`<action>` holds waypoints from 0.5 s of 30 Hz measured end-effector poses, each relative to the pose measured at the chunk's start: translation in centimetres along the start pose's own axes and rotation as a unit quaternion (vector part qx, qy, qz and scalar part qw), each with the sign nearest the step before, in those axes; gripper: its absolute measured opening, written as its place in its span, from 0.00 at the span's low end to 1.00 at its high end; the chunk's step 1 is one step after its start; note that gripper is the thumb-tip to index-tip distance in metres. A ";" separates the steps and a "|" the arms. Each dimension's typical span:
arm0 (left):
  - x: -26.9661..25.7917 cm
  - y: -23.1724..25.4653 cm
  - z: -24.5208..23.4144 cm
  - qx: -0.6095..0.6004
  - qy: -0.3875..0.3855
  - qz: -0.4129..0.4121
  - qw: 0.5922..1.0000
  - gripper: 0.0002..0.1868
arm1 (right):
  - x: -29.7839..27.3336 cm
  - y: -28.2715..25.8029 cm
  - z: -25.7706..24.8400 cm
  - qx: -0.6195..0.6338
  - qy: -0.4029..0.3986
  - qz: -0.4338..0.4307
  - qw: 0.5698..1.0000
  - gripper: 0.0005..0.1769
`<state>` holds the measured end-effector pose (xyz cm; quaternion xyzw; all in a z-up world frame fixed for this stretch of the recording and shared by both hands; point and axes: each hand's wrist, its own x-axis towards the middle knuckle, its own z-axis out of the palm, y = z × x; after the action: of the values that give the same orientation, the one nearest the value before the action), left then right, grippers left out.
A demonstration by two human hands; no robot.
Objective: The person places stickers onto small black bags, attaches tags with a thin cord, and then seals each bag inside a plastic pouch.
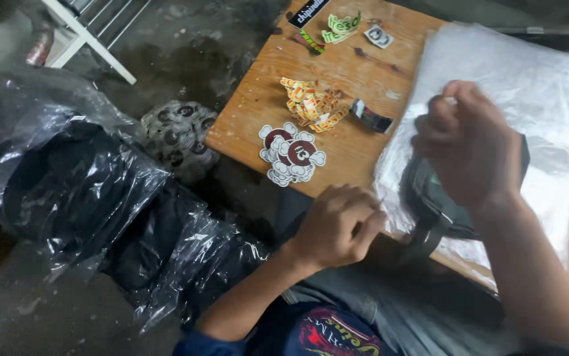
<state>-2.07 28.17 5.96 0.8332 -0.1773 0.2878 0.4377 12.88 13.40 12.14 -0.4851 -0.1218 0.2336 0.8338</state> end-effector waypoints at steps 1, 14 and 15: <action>-0.7 -0.1 -1.4 0.026 0.038 0.000 0.999 0.05 | 1.4 1.4 0.7 -0.001 -0.032 0.043 0.999 0.06; -5.4 -4.2 -6.7 0.096 0.181 -0.123 0.971 0.10 | 4.4 14.1 2.1 -0.759 -0.075 0.074 0.642 0.36; -5.2 -4.2 -6.6 0.100 0.194 -0.124 0.968 0.10 | 4.4 13.8 1.8 -0.715 -0.062 0.050 0.695 0.25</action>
<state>-5.89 36.20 2.99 0.8166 0.0454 0.4032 0.4106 12.18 22.78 0.98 -0.9248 -0.2788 0.1469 0.2130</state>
